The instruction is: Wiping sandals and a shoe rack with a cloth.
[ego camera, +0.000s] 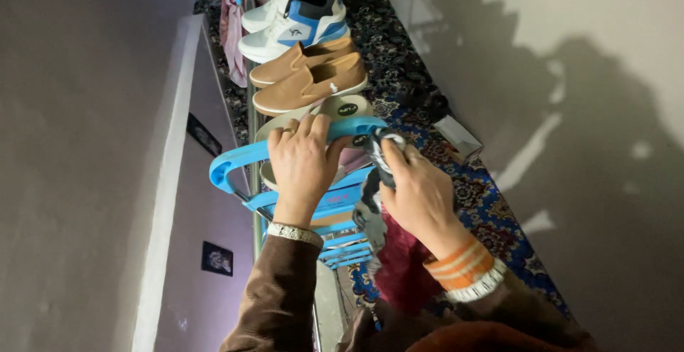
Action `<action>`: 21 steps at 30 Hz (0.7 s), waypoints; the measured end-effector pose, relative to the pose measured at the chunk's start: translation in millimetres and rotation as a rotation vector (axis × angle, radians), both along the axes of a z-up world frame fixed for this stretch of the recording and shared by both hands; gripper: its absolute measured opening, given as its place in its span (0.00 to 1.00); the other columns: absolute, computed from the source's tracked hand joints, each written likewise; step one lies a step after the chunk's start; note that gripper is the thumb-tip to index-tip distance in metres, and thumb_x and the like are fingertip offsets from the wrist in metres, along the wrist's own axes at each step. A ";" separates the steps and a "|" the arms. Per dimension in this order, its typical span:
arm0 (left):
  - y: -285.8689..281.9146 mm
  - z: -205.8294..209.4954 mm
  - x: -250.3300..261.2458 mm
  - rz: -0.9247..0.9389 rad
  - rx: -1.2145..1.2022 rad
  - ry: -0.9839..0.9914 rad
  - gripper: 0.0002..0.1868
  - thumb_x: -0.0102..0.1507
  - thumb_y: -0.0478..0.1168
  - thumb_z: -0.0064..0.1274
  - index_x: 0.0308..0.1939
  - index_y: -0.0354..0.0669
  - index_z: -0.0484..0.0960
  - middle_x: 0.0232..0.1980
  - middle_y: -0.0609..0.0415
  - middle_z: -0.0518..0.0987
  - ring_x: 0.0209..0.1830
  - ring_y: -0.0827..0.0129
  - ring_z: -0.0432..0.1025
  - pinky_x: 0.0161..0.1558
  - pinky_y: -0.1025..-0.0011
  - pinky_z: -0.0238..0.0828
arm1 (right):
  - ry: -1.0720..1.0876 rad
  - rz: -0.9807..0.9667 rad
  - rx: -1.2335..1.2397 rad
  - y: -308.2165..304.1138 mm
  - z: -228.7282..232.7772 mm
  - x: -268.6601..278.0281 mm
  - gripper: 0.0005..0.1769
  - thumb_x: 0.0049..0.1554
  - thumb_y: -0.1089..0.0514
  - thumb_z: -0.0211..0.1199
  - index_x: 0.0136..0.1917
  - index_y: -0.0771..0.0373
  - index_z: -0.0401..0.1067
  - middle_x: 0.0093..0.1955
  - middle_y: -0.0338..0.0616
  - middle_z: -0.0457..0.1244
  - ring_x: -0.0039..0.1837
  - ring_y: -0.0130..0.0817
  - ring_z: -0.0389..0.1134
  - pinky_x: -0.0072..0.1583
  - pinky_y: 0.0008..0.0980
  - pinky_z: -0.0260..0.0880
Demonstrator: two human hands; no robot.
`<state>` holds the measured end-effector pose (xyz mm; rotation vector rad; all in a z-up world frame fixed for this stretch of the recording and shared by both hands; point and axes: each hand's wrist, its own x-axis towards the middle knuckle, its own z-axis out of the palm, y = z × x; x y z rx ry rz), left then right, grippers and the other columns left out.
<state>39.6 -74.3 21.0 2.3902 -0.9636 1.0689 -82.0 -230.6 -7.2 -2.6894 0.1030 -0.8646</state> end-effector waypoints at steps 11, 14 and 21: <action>3.3 2.1 -1.0 -0.001 0.010 0.013 0.22 0.60 0.57 0.62 0.44 0.45 0.79 0.42 0.53 0.81 0.41 0.53 0.75 0.46 0.58 0.61 | 0.011 0.537 0.917 -35.9 -31.1 20.8 0.27 0.56 0.63 0.57 0.69 0.70 0.69 0.54 0.54 0.70 0.52 0.33 0.72 0.55 0.35 0.74; 1.6 -4.0 2.6 -0.007 -0.040 -0.072 0.22 0.61 0.58 0.61 0.44 0.45 0.77 0.46 0.54 0.82 0.44 0.54 0.75 0.49 0.58 0.61 | 0.226 0.486 0.991 -23.3 -26.6 2.7 0.26 0.57 0.62 0.55 0.68 0.66 0.73 0.52 0.54 0.70 0.48 0.34 0.69 0.50 0.36 0.71; 2.6 2.1 -1.3 0.039 0.036 0.072 0.21 0.63 0.56 0.61 0.45 0.44 0.79 0.41 0.53 0.81 0.39 0.56 0.74 0.46 0.58 0.61 | -0.109 0.077 0.129 -4.7 -26.8 4.8 0.34 0.48 0.61 0.67 0.68 0.73 0.67 0.54 0.60 0.68 0.46 0.47 0.73 0.46 0.38 0.75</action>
